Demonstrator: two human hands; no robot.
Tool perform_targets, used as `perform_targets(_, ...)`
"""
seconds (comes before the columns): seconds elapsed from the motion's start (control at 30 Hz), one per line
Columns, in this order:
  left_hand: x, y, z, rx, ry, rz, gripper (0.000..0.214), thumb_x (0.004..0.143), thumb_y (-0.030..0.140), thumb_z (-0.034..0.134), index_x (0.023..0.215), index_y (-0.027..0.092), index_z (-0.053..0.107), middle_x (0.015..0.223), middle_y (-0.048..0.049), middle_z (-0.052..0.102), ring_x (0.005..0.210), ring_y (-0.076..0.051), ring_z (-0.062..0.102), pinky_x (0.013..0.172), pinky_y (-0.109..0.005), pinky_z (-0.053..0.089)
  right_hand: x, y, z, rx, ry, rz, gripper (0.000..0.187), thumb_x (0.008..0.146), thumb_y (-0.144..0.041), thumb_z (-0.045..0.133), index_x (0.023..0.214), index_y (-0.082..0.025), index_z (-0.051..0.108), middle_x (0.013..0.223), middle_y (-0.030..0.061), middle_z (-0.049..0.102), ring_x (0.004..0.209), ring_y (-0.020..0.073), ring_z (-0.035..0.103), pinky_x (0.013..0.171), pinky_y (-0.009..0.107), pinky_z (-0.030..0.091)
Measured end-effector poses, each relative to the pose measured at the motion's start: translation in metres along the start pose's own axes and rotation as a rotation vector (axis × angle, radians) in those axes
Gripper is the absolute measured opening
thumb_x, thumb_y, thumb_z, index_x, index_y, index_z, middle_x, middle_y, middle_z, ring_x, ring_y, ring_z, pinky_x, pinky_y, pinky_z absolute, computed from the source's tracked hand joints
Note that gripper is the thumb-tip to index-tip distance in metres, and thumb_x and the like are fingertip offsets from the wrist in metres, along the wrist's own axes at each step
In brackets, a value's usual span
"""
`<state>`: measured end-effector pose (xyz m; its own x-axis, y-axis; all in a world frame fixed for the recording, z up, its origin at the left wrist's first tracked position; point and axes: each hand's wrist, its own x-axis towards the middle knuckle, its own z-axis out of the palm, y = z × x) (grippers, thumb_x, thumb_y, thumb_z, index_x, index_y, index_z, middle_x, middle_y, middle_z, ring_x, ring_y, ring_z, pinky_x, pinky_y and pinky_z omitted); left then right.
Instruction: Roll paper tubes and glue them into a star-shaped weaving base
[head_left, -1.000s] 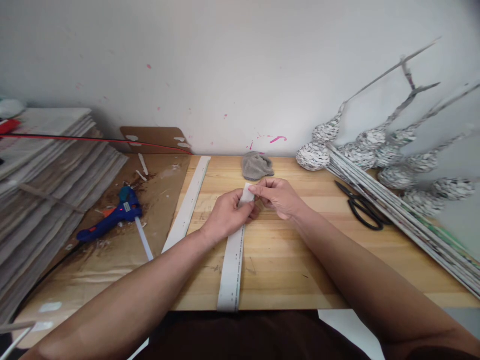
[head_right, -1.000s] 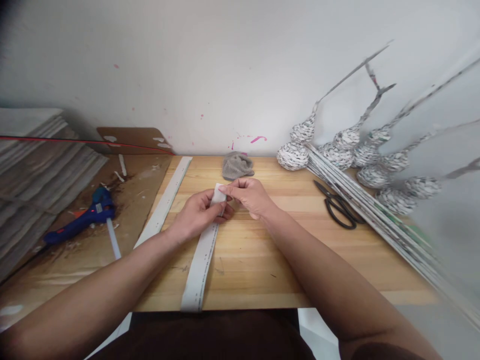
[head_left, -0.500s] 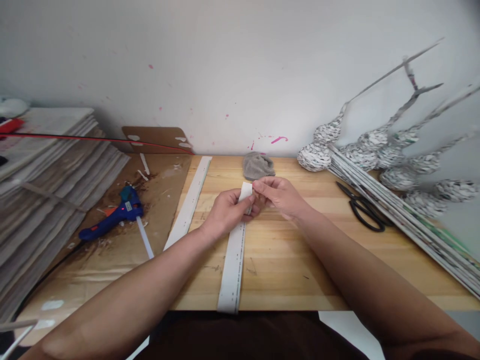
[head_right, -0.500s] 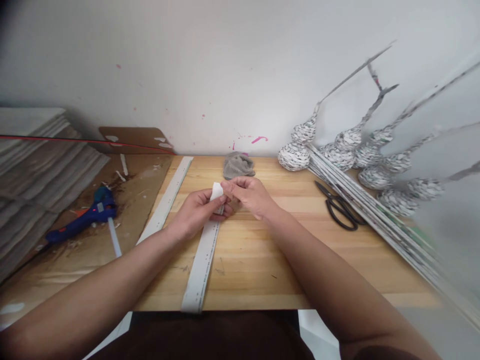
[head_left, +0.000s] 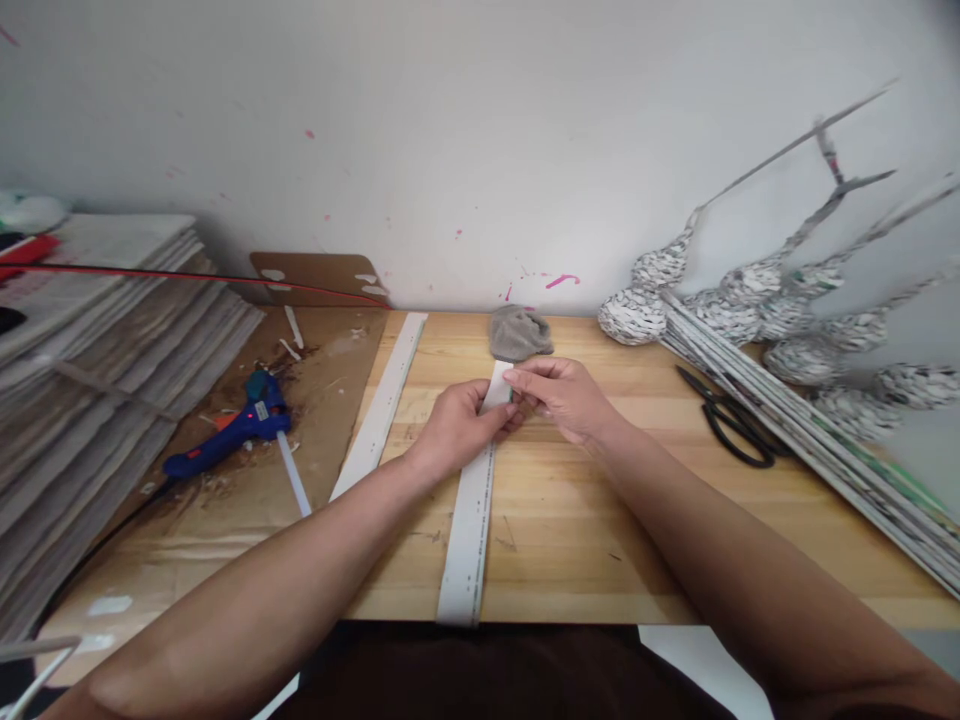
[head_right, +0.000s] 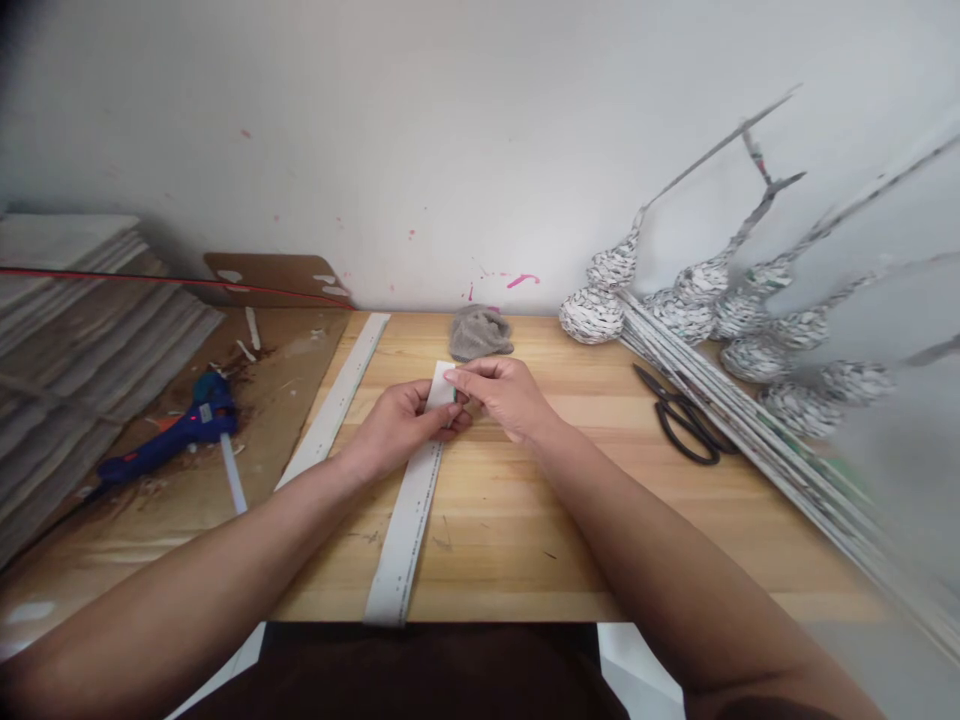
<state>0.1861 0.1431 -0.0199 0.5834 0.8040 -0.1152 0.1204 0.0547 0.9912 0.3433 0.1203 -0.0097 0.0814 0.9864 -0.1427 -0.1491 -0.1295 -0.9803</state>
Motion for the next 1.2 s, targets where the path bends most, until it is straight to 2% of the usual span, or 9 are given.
perform_targets(0.2, -0.002, -0.003, -0.002, 0.174, 0.011, 0.103, 0.022, 0.079, 0.036, 0.064, 0.085, 0.015, 0.067, 0.079, -0.0041, 0.069, 0.072, -0.016, 0.063, 0.065, -0.027, 0.051, -0.001, 0.001, 0.003, 0.038, 0.022, 0.0, 0.028, 0.06, -0.038, 0.082, 0.066, -0.014, 0.068, 0.052, -0.002, 0.059, 0.045, 0.0064, 0.048, 0.041, 0.02, 0.033)
perform_targets(0.37, -0.001, -0.006, -0.001, 0.108, -0.019, 0.107, 0.029, 0.085, 0.042, 0.057, 0.087, 0.016, 0.069, 0.086, -0.0068, 0.072, 0.081, -0.018, 0.066, 0.073, -0.029, 0.053, -0.003, -0.001, 0.007, 0.08, -0.013, 0.026, 0.031, 0.057, -0.038, 0.084, 0.064, -0.014, 0.066, 0.052, -0.0013, 0.061, 0.043, 0.0086, 0.052, 0.041, 0.022, 0.04)
perform_targets(0.53, -0.001, -0.005, 0.001, 0.05, -0.032, 0.085, 0.026, 0.087, 0.037, 0.055, 0.085, 0.014, 0.068, 0.086, -0.0079, 0.073, 0.078, -0.017, 0.067, 0.072, -0.03, 0.054, -0.004, -0.002, 0.01, 0.093, 0.005, 0.018, 0.035, 0.056, -0.039, 0.085, 0.06, -0.015, 0.06, 0.051, -0.0015, 0.06, 0.04, 0.0083, 0.051, 0.038, 0.021, 0.04)
perform_targets(0.8, -0.004, -0.005, -0.001, 0.187, -0.01, 0.134, 0.028, 0.085, 0.042, 0.058, 0.085, 0.017, 0.07, 0.085, -0.0055, 0.073, 0.076, -0.017, 0.066, 0.069, -0.027, 0.052, -0.006, 0.0, 0.013, 0.118, 0.019, 0.013, 0.038, 0.058, -0.041, 0.085, 0.06, -0.017, 0.055, 0.05, -0.0037, 0.057, 0.039, 0.0081, 0.05, 0.036, 0.021, 0.043)
perform_targets(0.93, -0.003, -0.006, 0.0, 0.139, -0.023, 0.133, 0.028, 0.087, 0.039, 0.055, 0.08, 0.016, 0.069, 0.083, -0.0061, 0.072, 0.076, -0.016, 0.066, 0.071, -0.027, 0.052, -0.006, 0.002, 0.015, 0.098, 0.023, -0.003, 0.04, 0.06, -0.042, 0.083, 0.06, -0.018, 0.052, 0.049, -0.0044, 0.057, 0.037, 0.0082, 0.049, 0.035, 0.021, 0.04)
perform_targets(1.03, -0.003, -0.004, 0.001, 0.072, -0.056, 0.099, 0.027, 0.086, 0.037, 0.056, 0.079, 0.014, 0.068, 0.083, -0.0076, 0.072, 0.076, -0.016, 0.066, 0.073, -0.029, 0.053, -0.006, 0.004, 0.013, 0.073, -0.007, -0.025, 0.039, 0.063, -0.043, 0.081, 0.062, -0.018, 0.052, 0.049, -0.0044, 0.057, 0.037, 0.009, 0.049, 0.035, 0.022, 0.039)
perform_targets(1.2, -0.002, -0.002, -0.002, 0.009, -0.079, 0.023, 0.026, 0.084, 0.037, 0.059, 0.082, 0.013, 0.068, 0.083, -0.009, 0.072, 0.075, -0.016, 0.066, 0.072, -0.03, 0.055, -0.004, 0.001, 0.004, -0.004, -0.15, -0.014, 0.032, 0.07, -0.045, 0.076, 0.079, -0.016, 0.065, 0.058, -0.0026, 0.061, 0.046, 0.0095, 0.054, 0.046, 0.023, 0.043)
